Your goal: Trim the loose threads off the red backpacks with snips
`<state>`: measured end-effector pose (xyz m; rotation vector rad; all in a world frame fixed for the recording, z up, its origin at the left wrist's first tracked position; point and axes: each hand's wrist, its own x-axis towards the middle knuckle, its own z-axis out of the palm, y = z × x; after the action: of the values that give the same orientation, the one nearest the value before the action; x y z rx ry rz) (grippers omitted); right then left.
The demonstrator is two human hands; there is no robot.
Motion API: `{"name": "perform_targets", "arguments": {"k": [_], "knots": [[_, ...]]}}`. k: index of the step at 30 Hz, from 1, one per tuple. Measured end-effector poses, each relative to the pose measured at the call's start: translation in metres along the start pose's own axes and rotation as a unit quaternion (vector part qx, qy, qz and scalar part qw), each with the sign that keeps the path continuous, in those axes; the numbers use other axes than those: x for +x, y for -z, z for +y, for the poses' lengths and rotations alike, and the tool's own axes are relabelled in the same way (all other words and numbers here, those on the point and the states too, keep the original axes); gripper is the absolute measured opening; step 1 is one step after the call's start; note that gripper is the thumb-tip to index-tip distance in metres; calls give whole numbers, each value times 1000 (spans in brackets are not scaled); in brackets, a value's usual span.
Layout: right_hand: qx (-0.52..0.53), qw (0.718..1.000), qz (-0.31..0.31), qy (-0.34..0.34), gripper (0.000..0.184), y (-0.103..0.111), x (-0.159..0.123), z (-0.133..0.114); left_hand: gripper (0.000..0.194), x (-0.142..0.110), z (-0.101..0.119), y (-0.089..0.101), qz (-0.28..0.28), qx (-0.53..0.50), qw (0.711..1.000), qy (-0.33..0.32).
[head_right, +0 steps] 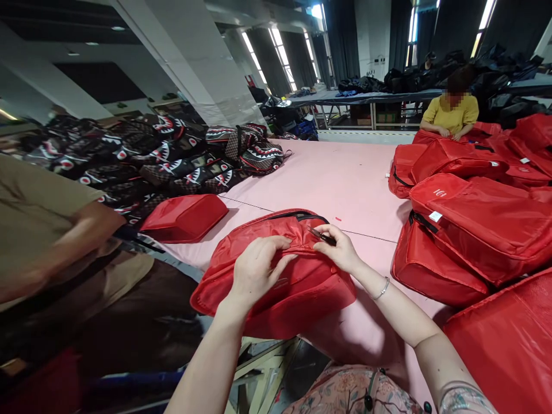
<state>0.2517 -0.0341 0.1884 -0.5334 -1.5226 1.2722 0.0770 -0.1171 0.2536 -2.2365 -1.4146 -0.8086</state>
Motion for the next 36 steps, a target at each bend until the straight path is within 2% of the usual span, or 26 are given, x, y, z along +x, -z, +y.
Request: {"name": "perform_targets", "arguments": {"k": [2,6,8,12,14,17,20,22,24,26,28,32,36], "knots": [[-52,998,-6,32,30,-7,-1,-4,13,-1,0,-1,5,-2,1000,6],[-138,989,11,58,16,-24,-4,-10,12,0,1,-2,14,-5,1000,13],[-119,991,44,34,12,-29,-4,-10,13,0,-2,0,5,-15,1000,12],[1,991,122,-54,29,-22,2,-6,12,-3,-18,11,3,-63,998,7],[40,988,127,-77,32,-13,2,-4,11,-9,-29,16,41,-67,996,35],[40,991,98,-84,37,-2,-6,1,9,-28,-39,18,129,-25,987,94],[-11,993,93,-76,41,1,-21,6,11,-58,-34,7,248,59,956,147],[-53,993,81,-62,40,-1,-32,10,13,-79,-22,-7,296,86,937,166],[-95,993,54,-50,35,-4,-42,13,14,-97,-7,-25,257,63,948,175],[-140,989,25,-39,25,-8,-50,15,16,-109,7,-44,173,22,968,182],[-178,984,6,-16,25,-11,-57,17,20,-112,17,-60,112,5,975,191],[-250,967,2,45,23,-15,-63,20,18,-107,26,-77,75,57,969,226],[-323,942,-7,92,16,-12,-65,30,15,-111,32,-82,90,70,962,248]]}}
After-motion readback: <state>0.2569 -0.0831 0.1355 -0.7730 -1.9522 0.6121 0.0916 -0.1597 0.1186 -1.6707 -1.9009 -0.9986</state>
